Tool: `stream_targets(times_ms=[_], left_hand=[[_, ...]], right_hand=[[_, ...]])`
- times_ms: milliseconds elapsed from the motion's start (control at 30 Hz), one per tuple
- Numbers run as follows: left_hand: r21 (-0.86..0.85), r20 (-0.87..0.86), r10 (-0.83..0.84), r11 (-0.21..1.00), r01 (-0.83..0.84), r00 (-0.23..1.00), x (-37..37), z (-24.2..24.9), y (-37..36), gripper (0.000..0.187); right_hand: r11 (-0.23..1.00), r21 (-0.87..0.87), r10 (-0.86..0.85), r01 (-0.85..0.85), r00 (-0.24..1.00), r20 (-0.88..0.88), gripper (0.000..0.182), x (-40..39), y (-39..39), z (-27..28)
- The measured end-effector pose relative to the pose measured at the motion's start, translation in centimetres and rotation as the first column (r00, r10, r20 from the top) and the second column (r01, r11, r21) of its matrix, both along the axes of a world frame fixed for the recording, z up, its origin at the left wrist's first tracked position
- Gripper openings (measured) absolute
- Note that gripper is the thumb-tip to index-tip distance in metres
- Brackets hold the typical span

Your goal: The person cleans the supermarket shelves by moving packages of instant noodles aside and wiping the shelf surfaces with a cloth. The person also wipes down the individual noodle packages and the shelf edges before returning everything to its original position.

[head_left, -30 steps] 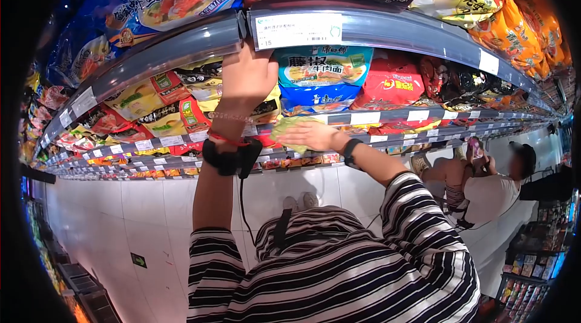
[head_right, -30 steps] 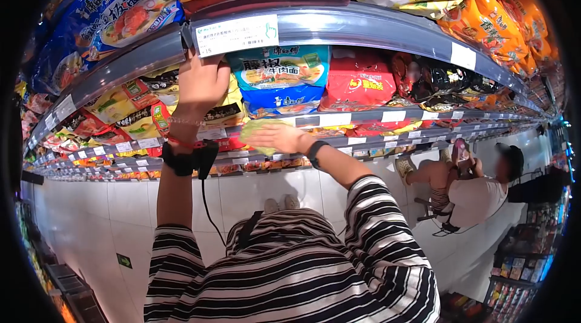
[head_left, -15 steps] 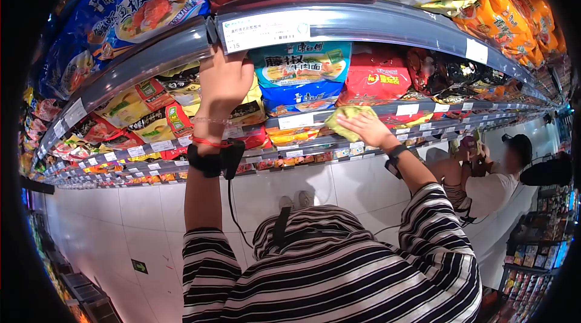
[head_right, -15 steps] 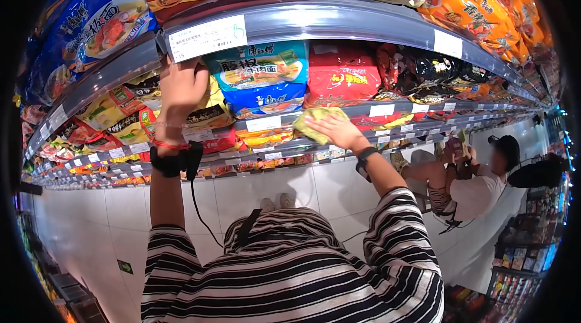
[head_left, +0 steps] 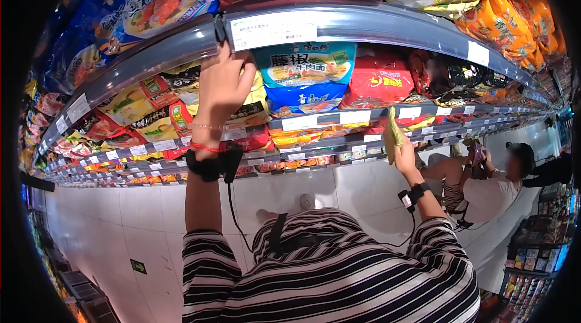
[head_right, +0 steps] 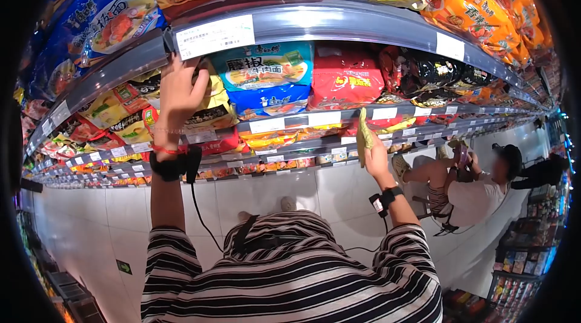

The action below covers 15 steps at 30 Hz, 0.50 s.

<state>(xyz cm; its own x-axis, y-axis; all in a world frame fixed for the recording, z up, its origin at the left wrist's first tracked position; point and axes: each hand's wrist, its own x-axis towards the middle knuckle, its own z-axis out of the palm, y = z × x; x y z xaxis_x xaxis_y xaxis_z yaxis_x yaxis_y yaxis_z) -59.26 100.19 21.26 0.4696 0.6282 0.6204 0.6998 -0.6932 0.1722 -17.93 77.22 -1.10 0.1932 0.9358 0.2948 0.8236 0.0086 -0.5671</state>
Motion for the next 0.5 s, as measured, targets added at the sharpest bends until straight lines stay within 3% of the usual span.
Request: stream_targets(times_ms=[67, 133, 267, 333, 367, 400, 433, 500], left_hand=[[0.086, -0.020, 0.004, 0.996, -0.003, 1.000, -1.3, 0.4, -0.6, 0.028], [0.202, 0.003, 0.012, 0.979, -0.013, 1.000, -3.7, 0.3, -0.2, 0.026], [0.289, 0.003, 0.091, 0.953, -0.088, 0.996, -9.5, 0.2, 1.5, 0.022], [0.271, -0.047, 0.148, 0.954, -0.130, 0.988, -12.1, 0.5, 2.0, 0.021], [0.284, -0.028, 0.095, 0.955, -0.084, 0.995, -13.1, 0.4, 2.7, 0.020], [0.237, -0.048, 0.080, 0.969, -0.066, 0.996, -13.7, 0.6, 2.8, 0.020], [0.188, -0.066, 0.064, 0.981, -0.051, 0.996, -13.9, 1.0, 2.6, 0.021], [0.111, -0.043, 0.006, 0.994, -0.002, 0.999, -13.9, 1.2, 2.6, 0.022]], right_hand=[[0.993, 0.104, -0.049, 0.060, 0.993, -0.105, 0.050, -3.6, 0.9, 2.3], [0.919, 0.392, 0.045, -0.035, 0.999, -0.015, 0.048, -9.4, 2.5, 7.5], [0.737, 0.662, 0.085, -0.137, 0.990, 0.110, 0.047, -18.3, 7.9, 11.1], [0.757, 0.647, 0.036, -0.092, 0.994, 0.100, 0.047, -24.1, 11.6, 13.4], [0.812, 0.580, -0.085, -0.060, 0.972, 0.218, 0.048, -26.5, 14.0, 13.5], [0.729, 0.681, -0.090, -0.071, 0.976, 0.198, 0.056, -29.1, 17.2, 12.9], [0.747, 0.663, -0.131, -0.048, 0.967, 0.218, 0.073, -32.4, 19.1, 12.3], [0.828, 0.553, -0.038, -0.097, 0.973, 0.228, 0.094, -37.7, 20.9, 13.4]])
